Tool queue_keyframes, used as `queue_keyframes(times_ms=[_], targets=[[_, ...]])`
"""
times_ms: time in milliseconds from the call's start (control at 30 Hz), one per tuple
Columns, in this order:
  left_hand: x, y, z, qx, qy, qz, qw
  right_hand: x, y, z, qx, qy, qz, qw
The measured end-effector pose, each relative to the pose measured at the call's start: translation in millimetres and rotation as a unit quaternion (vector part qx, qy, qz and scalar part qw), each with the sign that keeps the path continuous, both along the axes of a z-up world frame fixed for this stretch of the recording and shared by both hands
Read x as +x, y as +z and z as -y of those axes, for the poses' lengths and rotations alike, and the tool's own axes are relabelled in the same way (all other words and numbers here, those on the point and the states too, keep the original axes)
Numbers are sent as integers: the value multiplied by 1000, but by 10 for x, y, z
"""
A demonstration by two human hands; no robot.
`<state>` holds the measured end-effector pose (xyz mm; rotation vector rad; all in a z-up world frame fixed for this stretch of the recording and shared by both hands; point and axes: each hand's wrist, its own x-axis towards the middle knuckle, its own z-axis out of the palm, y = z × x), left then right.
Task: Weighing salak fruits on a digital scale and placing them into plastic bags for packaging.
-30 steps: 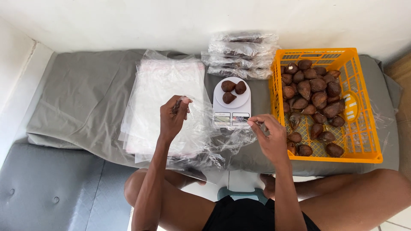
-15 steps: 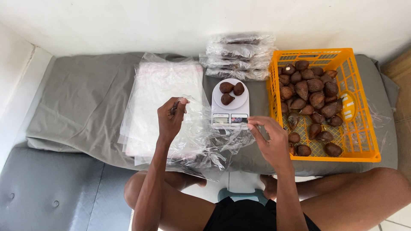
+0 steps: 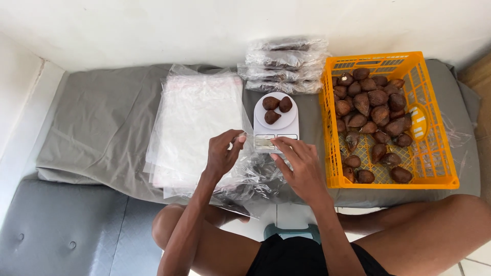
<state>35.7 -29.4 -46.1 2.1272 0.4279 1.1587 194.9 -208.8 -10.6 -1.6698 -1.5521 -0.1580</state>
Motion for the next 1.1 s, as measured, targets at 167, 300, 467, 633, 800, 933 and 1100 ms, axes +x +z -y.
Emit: queue_keyframes(times_ms=[167,300,467,633,800,933,1100], targets=[[36,22,62,24,-25,5,999,-22,-2,-34,20,12,-57,998],[44,33,106,43,-35,14,998,-30,-42,-39,48,3,-74,996],[54,23,92,65,-42,29,997,-68,31,-46,62,2,-117,991],[53,117,177,58,-58,18,996,-44,91,-9,41,42,-191,980],[-66,632,229,-154,-213,-139,955,35,74,140,-44,-9,-129,991],[-236,566,-60,-292,-284,-169,897,65,254,274,-32,-52,-93,994],[-331,603,-242,-421,-124,-142,887,78,469,243,98,-23,-38,994]])
